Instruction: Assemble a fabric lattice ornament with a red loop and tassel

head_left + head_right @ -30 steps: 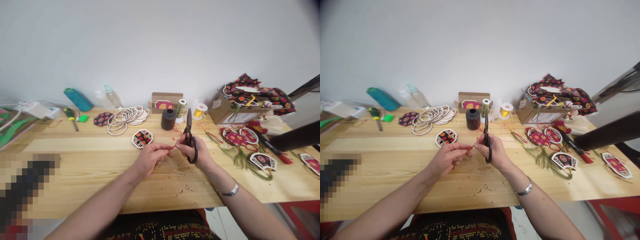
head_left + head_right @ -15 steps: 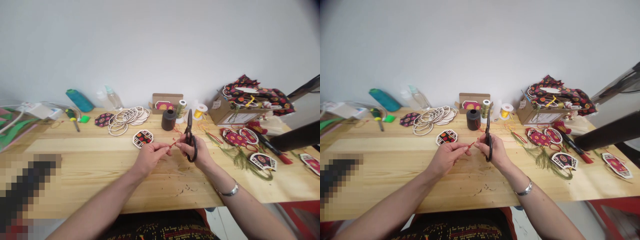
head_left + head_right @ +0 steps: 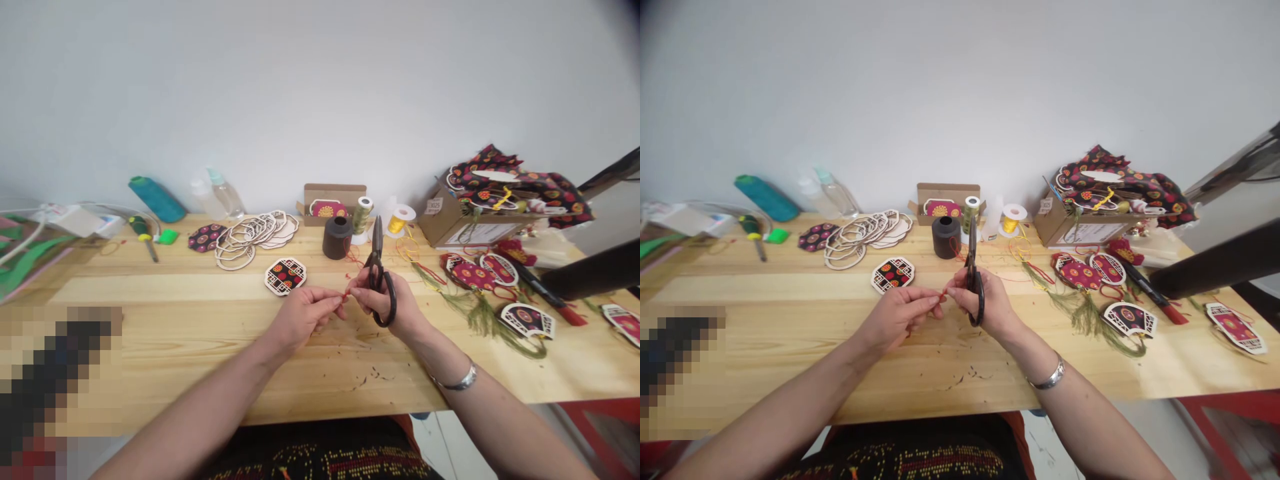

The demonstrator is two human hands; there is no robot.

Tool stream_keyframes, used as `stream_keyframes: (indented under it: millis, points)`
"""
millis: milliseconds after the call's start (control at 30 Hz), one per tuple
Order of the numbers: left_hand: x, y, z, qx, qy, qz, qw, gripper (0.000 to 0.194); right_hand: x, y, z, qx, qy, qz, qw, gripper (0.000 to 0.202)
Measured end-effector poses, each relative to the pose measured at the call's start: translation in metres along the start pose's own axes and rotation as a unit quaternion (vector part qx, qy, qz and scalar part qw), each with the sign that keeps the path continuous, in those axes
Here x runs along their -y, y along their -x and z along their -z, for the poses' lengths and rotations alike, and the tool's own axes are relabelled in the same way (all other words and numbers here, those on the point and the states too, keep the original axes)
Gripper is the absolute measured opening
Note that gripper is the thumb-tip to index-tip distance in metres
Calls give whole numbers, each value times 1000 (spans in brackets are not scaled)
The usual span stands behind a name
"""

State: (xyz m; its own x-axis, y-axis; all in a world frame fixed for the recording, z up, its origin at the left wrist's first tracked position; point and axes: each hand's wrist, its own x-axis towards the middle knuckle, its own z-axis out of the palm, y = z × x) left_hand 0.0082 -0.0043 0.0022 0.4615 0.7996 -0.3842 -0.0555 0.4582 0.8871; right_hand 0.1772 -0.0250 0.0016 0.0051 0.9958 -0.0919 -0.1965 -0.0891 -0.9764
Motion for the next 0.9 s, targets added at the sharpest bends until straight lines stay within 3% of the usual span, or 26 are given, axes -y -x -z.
stream_keyframes:
  millis: [233, 467, 533, 667, 800, 900]
  points:
    - [-1, 1, 0, 2, 6, -13, 1000, 25, -1, 0, 0, -6, 16, -6, 1000, 35]
    - [-6, 0, 3, -83, 17, -68, 994, 23, -3, 3, 7, -33, 192, 73, 978, 35]
    - [-8, -1, 5, -100, 29, -77, 992, 24, 2, 6, 9, -31, 309, 100, 945, 34]
    - [-12, -3, 8, -119, 48, -86, 988, 25, 9, 12, 11, -29, 523, 193, 830, 30]
    - [-14, -3, 10, -132, 56, -88, 986, 26, 6, 11, 13, -49, 630, 294, 717, 27]
    - [-15, -4, 11, -144, 53, -99, 983, 25, 2, 9, 16, -66, 676, 326, 658, 27]
